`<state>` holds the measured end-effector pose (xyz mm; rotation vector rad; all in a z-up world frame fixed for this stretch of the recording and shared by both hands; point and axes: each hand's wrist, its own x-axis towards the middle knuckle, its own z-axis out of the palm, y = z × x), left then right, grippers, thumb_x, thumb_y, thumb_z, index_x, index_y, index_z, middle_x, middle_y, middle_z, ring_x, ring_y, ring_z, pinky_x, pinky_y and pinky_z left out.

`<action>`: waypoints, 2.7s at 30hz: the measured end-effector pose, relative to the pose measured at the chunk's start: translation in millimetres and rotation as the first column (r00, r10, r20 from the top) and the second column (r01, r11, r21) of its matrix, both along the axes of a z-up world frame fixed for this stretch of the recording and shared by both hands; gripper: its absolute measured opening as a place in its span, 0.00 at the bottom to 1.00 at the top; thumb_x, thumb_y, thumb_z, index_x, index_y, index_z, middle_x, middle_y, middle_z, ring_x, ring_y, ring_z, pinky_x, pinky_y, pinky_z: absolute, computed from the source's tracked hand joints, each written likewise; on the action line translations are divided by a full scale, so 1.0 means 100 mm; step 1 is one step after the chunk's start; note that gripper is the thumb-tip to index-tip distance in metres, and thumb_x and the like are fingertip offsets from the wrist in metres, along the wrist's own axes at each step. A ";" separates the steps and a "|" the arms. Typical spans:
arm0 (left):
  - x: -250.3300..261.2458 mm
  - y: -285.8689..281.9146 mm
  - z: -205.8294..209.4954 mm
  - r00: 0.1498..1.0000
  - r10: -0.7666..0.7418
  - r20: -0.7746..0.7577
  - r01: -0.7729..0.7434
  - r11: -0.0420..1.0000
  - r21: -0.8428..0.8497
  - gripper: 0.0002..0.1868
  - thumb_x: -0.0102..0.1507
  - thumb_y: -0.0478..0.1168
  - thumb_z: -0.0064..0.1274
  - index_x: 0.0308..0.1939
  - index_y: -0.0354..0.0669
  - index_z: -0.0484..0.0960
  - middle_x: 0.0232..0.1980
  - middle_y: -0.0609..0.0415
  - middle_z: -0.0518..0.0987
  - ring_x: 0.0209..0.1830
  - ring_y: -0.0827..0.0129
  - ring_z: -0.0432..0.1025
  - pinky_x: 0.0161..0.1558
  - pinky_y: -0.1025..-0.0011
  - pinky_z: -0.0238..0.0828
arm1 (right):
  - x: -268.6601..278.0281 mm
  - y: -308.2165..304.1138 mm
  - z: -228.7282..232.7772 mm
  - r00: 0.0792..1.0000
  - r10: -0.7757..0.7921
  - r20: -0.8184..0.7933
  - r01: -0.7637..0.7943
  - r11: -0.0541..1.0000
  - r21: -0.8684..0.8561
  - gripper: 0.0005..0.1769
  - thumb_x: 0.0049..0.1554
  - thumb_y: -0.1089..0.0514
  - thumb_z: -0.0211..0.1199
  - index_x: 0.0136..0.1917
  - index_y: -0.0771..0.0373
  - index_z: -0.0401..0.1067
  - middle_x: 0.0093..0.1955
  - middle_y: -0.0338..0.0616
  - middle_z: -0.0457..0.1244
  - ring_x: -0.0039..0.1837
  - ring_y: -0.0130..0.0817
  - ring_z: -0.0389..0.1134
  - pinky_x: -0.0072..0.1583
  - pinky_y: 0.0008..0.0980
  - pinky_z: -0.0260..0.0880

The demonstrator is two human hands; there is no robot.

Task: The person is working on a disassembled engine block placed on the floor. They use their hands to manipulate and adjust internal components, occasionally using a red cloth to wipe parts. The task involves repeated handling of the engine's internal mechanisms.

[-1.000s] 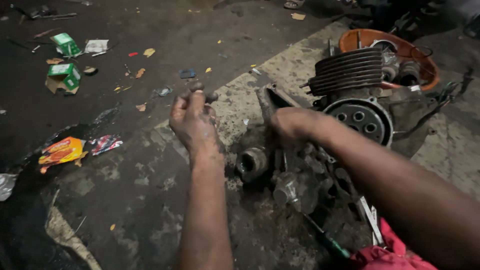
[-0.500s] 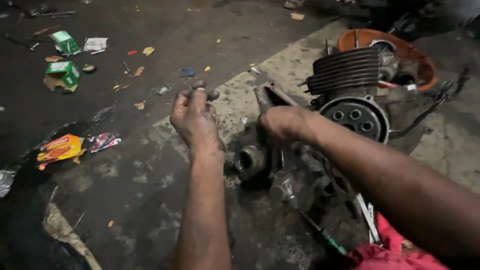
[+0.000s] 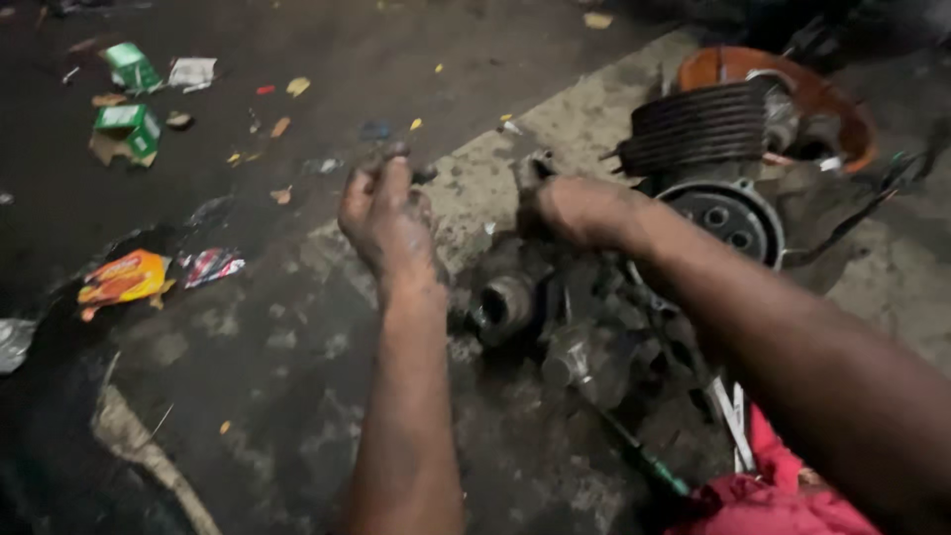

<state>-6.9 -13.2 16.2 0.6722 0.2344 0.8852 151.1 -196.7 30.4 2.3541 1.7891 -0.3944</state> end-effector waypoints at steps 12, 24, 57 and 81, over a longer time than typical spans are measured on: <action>0.06 0.02 -0.02 0.998 -0.001 -0.068 0.000 1.000 -0.022 0.04 0.64 0.32 0.53 0.41 0.41 0.83 0.28 0.55 0.80 0.16 0.82 0.61 0.17 0.79 0.51 | -0.11 0.10 -0.21 0.993 -0.010 0.116 0.041 0.962 -0.271 0.07 0.56 0.57 0.60 0.44 0.58 0.78 0.46 0.48 0.72 0.50 0.42 0.76 0.51 0.43 0.75; 0.08 -0.01 -0.02 0.998 -0.017 0.063 0.015 0.999 0.029 0.04 0.64 0.30 0.53 0.42 0.36 0.81 0.33 0.54 0.81 0.24 0.80 0.71 0.21 0.79 0.55 | -0.01 -0.05 0.13 0.976 -0.149 0.159 0.148 0.989 0.018 0.15 0.51 0.57 0.62 0.53 0.55 0.76 0.50 0.51 0.70 0.54 0.55 0.71 0.54 0.49 0.71; 0.14 -0.66 -0.90 0.540 0.235 -0.808 0.501 0.681 0.533 0.26 0.63 0.57 0.56 0.59 0.46 0.79 0.59 0.48 0.80 0.60 0.51 0.73 0.60 0.55 0.67 | 0.14 -0.10 -0.30 0.998 -0.015 0.054 0.017 0.999 -0.044 0.20 0.46 0.55 0.71 0.53 0.58 0.78 0.52 0.53 0.71 0.54 0.52 0.70 0.54 0.48 0.69; 0.05 -0.70 -0.45 0.598 0.133 -0.790 0.431 0.777 0.458 0.19 0.64 0.53 0.55 0.47 0.41 0.85 0.47 0.49 0.85 0.47 0.58 0.77 0.54 0.58 0.70 | 0.01 -0.35 0.14 0.870 -0.460 0.178 0.454 0.888 0.075 0.16 0.54 0.47 0.64 0.49 0.59 0.80 0.49 0.58 0.70 0.52 0.56 0.71 0.52 0.50 0.71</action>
